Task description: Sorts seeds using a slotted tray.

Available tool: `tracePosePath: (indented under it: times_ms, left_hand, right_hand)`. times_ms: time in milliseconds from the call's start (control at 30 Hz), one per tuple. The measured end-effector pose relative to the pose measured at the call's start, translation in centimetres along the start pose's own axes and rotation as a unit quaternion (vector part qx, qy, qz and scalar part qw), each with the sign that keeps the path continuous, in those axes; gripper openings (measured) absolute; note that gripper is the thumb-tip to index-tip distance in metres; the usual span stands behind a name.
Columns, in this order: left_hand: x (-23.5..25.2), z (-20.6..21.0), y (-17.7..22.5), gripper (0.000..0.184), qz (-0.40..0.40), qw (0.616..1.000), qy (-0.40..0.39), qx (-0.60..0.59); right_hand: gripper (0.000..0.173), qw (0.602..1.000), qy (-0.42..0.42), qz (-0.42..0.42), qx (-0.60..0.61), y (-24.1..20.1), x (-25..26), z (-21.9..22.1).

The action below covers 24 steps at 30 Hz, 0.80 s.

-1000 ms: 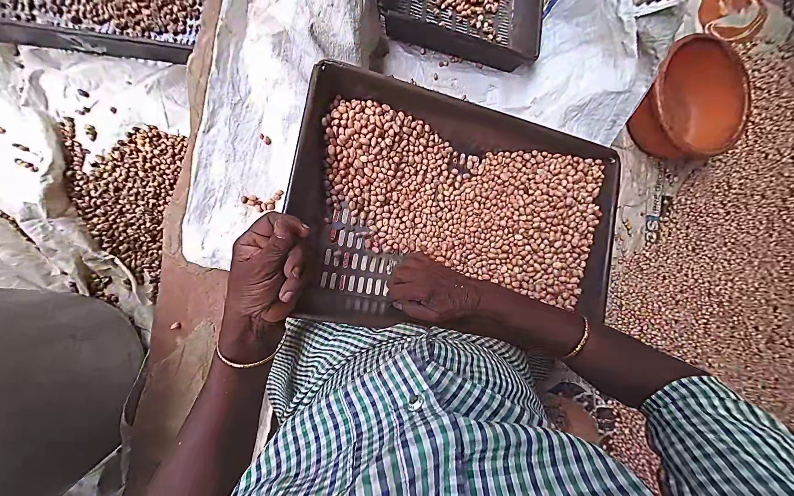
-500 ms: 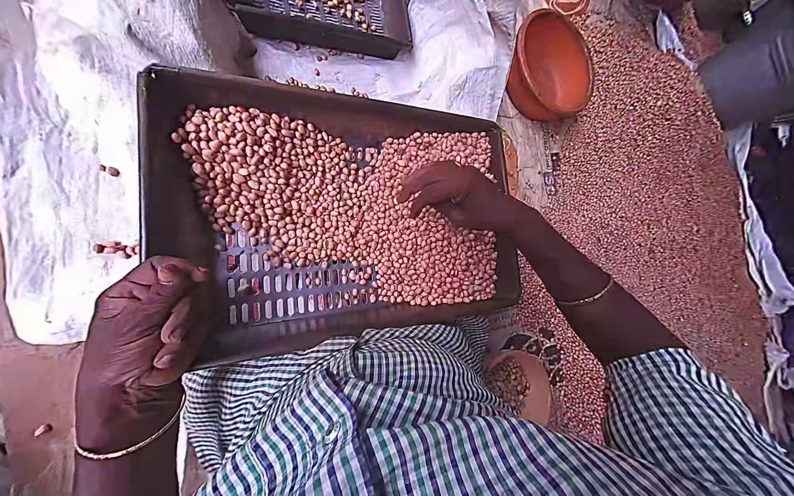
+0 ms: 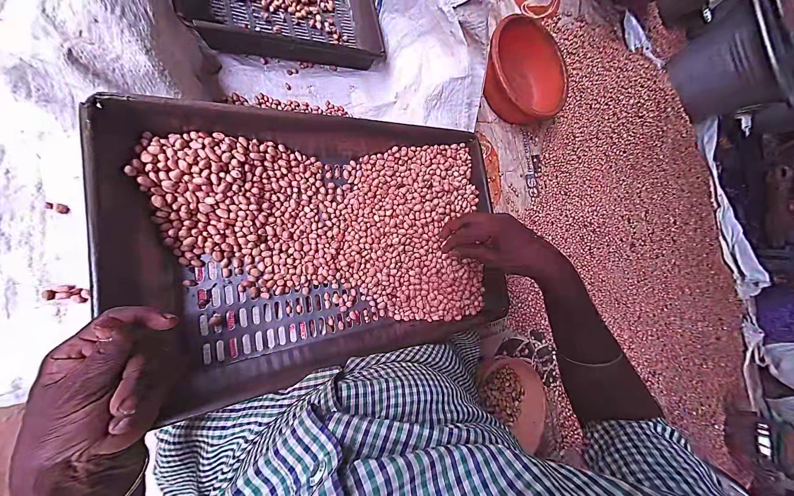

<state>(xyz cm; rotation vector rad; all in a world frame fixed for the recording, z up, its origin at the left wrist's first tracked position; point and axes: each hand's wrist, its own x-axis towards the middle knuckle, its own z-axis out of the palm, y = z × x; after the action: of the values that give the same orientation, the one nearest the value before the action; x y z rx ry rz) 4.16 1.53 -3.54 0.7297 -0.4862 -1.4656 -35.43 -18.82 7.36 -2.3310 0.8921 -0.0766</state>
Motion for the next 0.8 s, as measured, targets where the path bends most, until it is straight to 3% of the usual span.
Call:
tracePosePath:
  times_ms: [67, 100, 233, 300, 367, 400, 433, 500, 567, 600, 700, 767, 800]
  left_hand:
    - [0.0, -0.4, -0.1, 0.025, 0.006, 1.0, -0.012, 0.008]
    - [0.1, -0.3, -0.1, 0.025, 0.008, 1.0, -0.007, 0.009]
    - [0.0, -0.6, -0.1, 0.025, 0.007, 1.0, 0.009, 0.029]
    - [0.0, -0.4, -0.1, 0.024, 0.001, 0.999, 0.004, 0.035]
    - [0.0, 0.1, 0.0, 0.024, 0.004, 0.999, 0.018, 0.038]
    - [0.0, 0.2, 0.1, 0.025, 0.002, 0.999, 0.021, 0.038]
    - [-0.1, 0.3, 0.2, 0.026, -0.001, 0.999, 0.023, 0.044]
    - [-0.1, 0.3, 0.3, 0.029, -0.007, 0.999, 0.019, 0.048]
    - [-0.1, 0.6, 0.2, 0.03, -0.002, 0.999, 0.026, 0.045]
    - [-0.1, 0.7, 0.2, 0.03, 0.001, 0.999, 0.028, 0.045]
    - [-0.1, 0.8, 0.2, 0.029, 0.011, 0.999, 0.006, 0.041]
    - [-0.1, 0.9, 0.2, 0.029, 0.012, 0.999, 0.013, 0.044]
    - [-0.2, 0.9, 0.2, 0.029, 0.009, 0.999, 0.019, 0.041]
  right_hand:
    - [0.016, 0.979, 0.189, 0.077, -0.02, 1.5, 1.2, 0.5]
    - [0.018, 0.965, 0.241, 0.1, -0.03, 2.1, 1.8, 1.1]
    - [0.016, 0.956, 0.268, 0.099, -0.06, 3.7, 2.5, 4.1]
    - [0.012, 0.92, 0.37, 0.114, 0.062, 4.9, 3.2, 4.8]
    - [0.012, 0.821, 0.453, 0.125, 0.323, 4.5, 4.0, 4.0]
    - [0.016, 0.775, 0.448, 0.139, 0.423, 4.0, 4.1, 3.3]
    - [0.017, 0.765, 0.42, 0.147, 0.465, 3.7, 4.2, 2.9]
    - [0.016, 0.825, 0.372, 0.168, 0.391, 3.8, 4.9, 2.9]
    - [0.016, 0.918, 0.297, 0.198, 0.173, 3.3, 5.7, 2.7]
    - [0.02, 0.941, 0.252, 0.21, 0.082, 2.6, 6.0, 2.7]
    - [0.025, 0.947, 0.213, 0.239, 0.002, 2.6, 7.8, 2.8]
    - [0.012, 0.919, 0.312, 0.202, 0.131, 3.6, 7.7, 3.2]
    - [0.005, 0.873, 0.375, 0.163, 0.266, 4.1, 7.7, 3.4]
